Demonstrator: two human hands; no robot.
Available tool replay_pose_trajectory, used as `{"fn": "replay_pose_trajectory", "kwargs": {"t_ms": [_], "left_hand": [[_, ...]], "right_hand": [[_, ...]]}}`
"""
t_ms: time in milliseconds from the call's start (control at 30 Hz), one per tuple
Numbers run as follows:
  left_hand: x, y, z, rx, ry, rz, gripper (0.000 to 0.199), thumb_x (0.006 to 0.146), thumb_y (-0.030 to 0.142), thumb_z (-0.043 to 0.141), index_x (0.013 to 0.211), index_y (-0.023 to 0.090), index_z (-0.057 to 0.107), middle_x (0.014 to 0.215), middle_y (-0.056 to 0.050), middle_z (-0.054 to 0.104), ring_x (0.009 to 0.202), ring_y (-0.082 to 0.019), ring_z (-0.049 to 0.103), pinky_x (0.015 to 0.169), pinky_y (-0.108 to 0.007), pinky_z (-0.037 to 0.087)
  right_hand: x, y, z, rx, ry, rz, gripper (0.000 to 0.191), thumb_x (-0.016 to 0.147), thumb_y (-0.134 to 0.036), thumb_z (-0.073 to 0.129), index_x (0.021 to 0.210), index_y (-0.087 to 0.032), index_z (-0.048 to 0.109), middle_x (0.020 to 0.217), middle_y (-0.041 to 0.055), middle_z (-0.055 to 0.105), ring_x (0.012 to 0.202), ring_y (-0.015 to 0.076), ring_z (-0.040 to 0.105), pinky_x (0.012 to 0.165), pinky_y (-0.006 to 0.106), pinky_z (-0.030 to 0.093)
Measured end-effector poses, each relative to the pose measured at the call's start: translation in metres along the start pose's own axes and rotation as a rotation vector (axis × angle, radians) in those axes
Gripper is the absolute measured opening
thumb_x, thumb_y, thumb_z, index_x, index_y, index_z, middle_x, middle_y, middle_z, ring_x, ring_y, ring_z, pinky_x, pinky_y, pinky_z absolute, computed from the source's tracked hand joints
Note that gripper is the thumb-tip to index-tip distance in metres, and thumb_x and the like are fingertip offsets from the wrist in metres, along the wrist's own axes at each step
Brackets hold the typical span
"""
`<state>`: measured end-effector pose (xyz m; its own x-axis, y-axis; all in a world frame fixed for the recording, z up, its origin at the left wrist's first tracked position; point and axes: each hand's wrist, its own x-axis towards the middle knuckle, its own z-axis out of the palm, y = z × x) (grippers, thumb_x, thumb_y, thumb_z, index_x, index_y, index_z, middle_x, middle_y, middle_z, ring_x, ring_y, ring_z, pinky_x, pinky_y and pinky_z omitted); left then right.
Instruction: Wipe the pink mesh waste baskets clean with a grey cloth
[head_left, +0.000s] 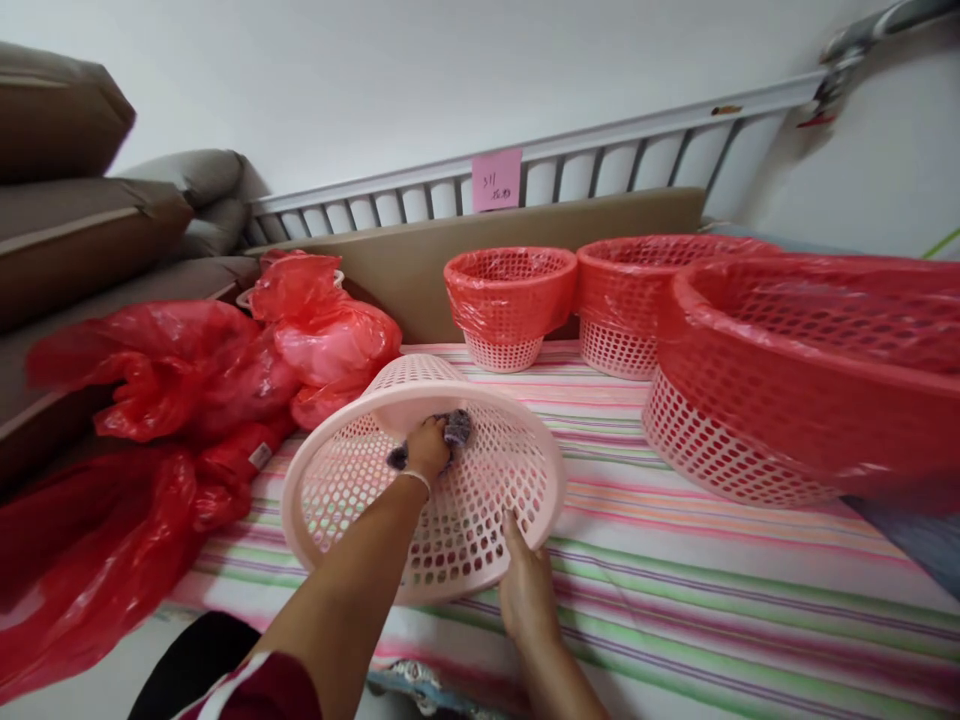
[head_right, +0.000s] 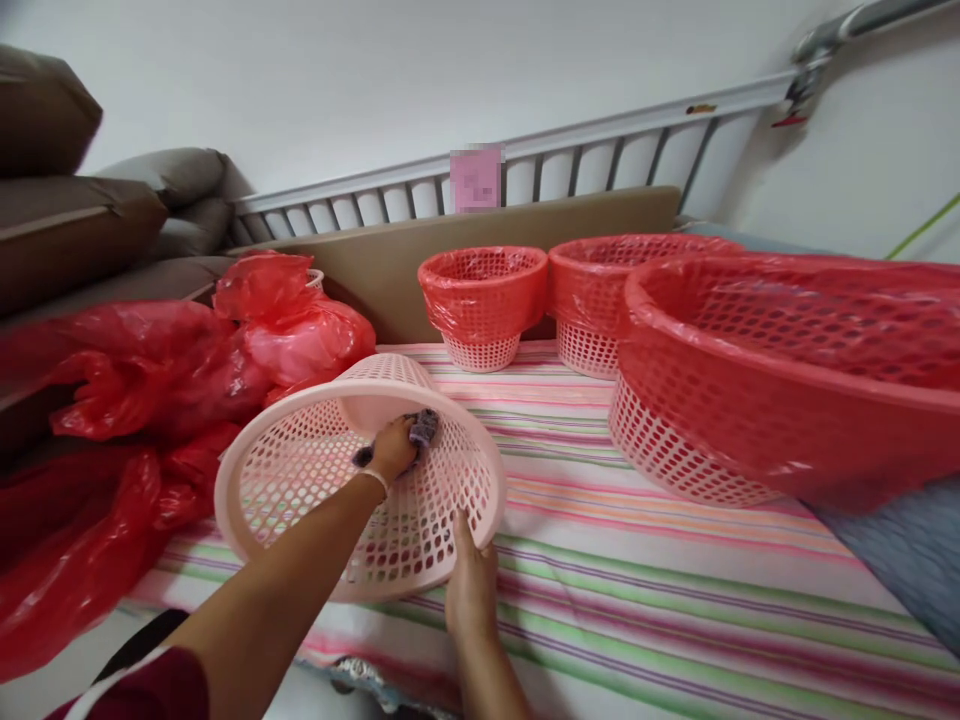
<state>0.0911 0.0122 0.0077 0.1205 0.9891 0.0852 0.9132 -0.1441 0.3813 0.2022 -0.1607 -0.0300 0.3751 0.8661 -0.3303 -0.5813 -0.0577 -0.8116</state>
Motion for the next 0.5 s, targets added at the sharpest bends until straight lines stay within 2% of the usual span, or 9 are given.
{"fn": "replay_pose_trajectory", "kwargs": {"t_ms": [133,233,400,500], "left_hand": [[-0.002,-0.005,0.004,0.010,-0.086,0.038,0.027,0.088,0.032,0.056,0.110,0.017,0.058,0.113,-0.007,0.061,0.099,-0.021,0.060,0.085,-0.042,0.050],[-0.024,0.001,-0.002,-0.005,-0.117,0.084,0.023,0.087,0.032,0.056,0.104,0.017,0.061,0.103,-0.005,0.064,0.093,-0.019,0.062,0.082,-0.039,0.050],[-0.104,0.018,-0.009,-0.066,-0.131,0.232,0.018,0.081,0.023,0.057,0.097,0.020,0.065,0.100,-0.007,0.068,0.093,-0.022,0.060,0.084,-0.034,0.044],[-0.153,0.023,-0.013,-0.113,-0.168,0.332,0.018,0.073,0.021,0.061,0.091,0.019,0.067,0.096,-0.008,0.069,0.090,-0.024,0.060,0.084,-0.033,0.043]], "right_hand": [[0.001,0.001,0.002,0.035,0.008,0.020,0.069,0.069,-0.052,0.067,0.124,-0.014,0.053,0.102,0.0086,0.070,0.098,0.0253,0.063,0.079,0.033,0.051],[0.003,0.004,0.003,0.100,0.021,0.047,0.069,0.068,-0.052,0.067,0.124,-0.015,0.053,0.105,0.0093,0.068,0.095,0.0255,0.064,0.077,0.035,0.052],[0.005,0.008,0.004,0.172,0.028,0.009,0.063,0.062,-0.047,0.073,0.115,-0.016,0.058,0.100,0.0055,0.069,0.093,0.0231,0.063,0.079,0.032,0.051],[0.002,0.006,0.003,0.186,0.019,0.023,0.053,0.058,-0.046,0.075,0.099,-0.014,0.063,0.081,0.0021,0.070,0.080,0.0218,0.065,0.072,0.031,0.051]]}}
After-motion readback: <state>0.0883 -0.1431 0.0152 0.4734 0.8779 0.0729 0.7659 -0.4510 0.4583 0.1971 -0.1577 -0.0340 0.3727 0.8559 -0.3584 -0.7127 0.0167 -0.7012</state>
